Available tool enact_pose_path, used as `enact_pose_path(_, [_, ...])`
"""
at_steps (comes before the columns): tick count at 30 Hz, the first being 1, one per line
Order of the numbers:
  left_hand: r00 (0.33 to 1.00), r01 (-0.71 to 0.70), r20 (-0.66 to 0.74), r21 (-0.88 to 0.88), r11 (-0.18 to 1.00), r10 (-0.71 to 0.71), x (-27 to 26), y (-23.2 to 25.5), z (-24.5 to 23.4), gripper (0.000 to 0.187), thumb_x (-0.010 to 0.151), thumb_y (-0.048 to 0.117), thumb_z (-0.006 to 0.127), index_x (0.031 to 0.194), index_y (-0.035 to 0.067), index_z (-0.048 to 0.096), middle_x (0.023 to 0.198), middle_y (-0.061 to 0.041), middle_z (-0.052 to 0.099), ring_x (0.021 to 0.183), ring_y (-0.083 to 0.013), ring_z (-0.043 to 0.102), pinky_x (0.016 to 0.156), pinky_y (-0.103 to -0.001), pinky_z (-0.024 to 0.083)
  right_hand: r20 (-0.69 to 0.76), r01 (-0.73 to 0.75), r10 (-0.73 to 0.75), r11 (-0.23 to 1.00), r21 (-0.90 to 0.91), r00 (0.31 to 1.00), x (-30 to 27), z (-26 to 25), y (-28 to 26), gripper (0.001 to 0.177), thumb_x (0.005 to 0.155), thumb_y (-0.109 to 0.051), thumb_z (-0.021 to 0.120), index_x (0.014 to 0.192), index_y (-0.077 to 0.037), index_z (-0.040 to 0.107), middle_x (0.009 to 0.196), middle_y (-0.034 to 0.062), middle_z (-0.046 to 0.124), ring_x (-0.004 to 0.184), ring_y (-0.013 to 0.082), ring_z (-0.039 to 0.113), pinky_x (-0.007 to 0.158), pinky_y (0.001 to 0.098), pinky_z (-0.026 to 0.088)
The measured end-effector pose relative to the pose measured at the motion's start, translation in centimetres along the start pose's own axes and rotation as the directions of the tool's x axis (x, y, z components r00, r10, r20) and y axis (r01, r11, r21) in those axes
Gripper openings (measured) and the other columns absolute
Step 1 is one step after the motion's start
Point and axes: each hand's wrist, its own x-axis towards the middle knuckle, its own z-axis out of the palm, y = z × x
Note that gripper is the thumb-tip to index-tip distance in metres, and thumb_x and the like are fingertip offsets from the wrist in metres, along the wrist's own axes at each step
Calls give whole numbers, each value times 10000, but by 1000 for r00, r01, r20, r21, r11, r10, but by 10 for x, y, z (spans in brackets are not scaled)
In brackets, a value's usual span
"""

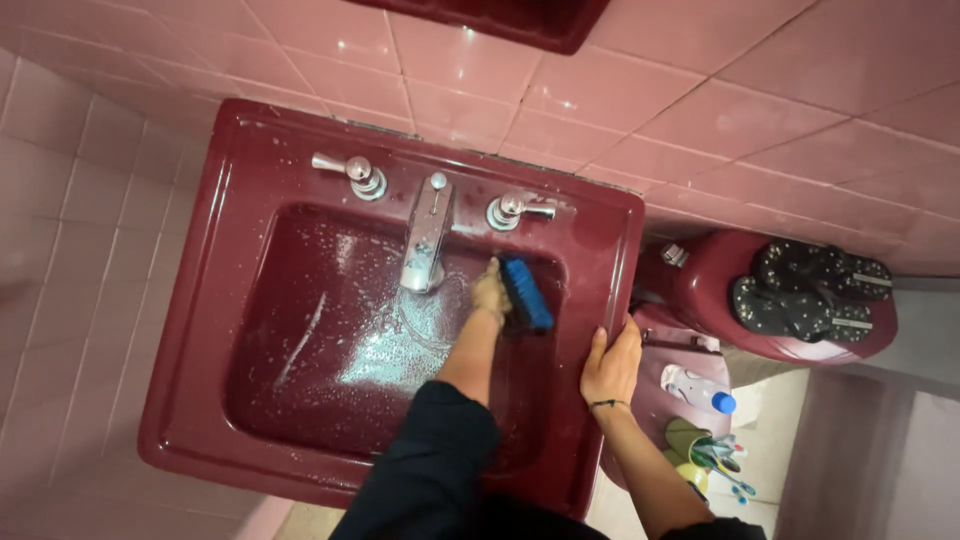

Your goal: Cleaning a bathroom sink and nearby tiles using a sponge, brush, and cleaning liquid.

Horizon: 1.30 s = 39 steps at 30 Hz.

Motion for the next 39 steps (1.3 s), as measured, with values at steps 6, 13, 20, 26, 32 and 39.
enact_pose_path(6, [998,32,62,-288,957,-15,164,-64,-42,158,945,233,626,802,189,574,546,14,454,385,-174,412,337,-369,280,-3,33,-34,999,-9,999,-1,0,2,460,1036,-186,546,1420,51,457,1335,313,568,1220,478,533,1049,519,415])
enact_pose_path(13, [1000,-11,-6,63,998,11,21,-13,15,332,991,387,591,951,60,629,694,-113,582,522,-271,538,430,-433,403,-7,48,-48,999,6,999,-2,4,10,456,1042,-207,530,1411,53,464,1298,308,581,1208,482,539,1054,530,419])
enact_pose_path(20, [995,-31,-80,360,933,64,65,-38,7,565,1032,513,563,1061,-38,681,809,-208,680,634,-342,627,501,-480,501,7,6,-6,1000,-19,1000,-5,-2,-3,467,1033,-219,533,1409,51,470,1292,309,579,1198,479,538,1031,529,420])
enact_pose_path(26, [945,40,-310,422,906,102,82,-4,-2,515,1056,482,525,1039,-16,652,881,-192,730,715,-324,762,515,-435,612,-9,0,-1,999,-37,1000,3,1,1,474,1029,-233,536,1404,49,467,1304,306,580,1206,480,535,1032,533,419])
enact_pose_path(32, [988,37,-153,358,933,19,-21,-6,44,480,1062,461,544,979,-7,613,748,-163,667,557,-301,624,431,-422,452,-27,26,-27,998,-52,999,-5,3,12,491,1042,-242,531,1415,66,445,1320,330,564,1209,498,524,1036,542,411])
enact_pose_path(39, [980,-141,176,297,945,90,-42,-16,49,442,1073,446,590,886,46,608,697,-86,538,531,-265,479,447,-440,386,-25,1,-3,998,-64,1000,-4,5,10,489,1044,-245,532,1414,62,447,1309,336,562,1200,505,520,1020,548,408])
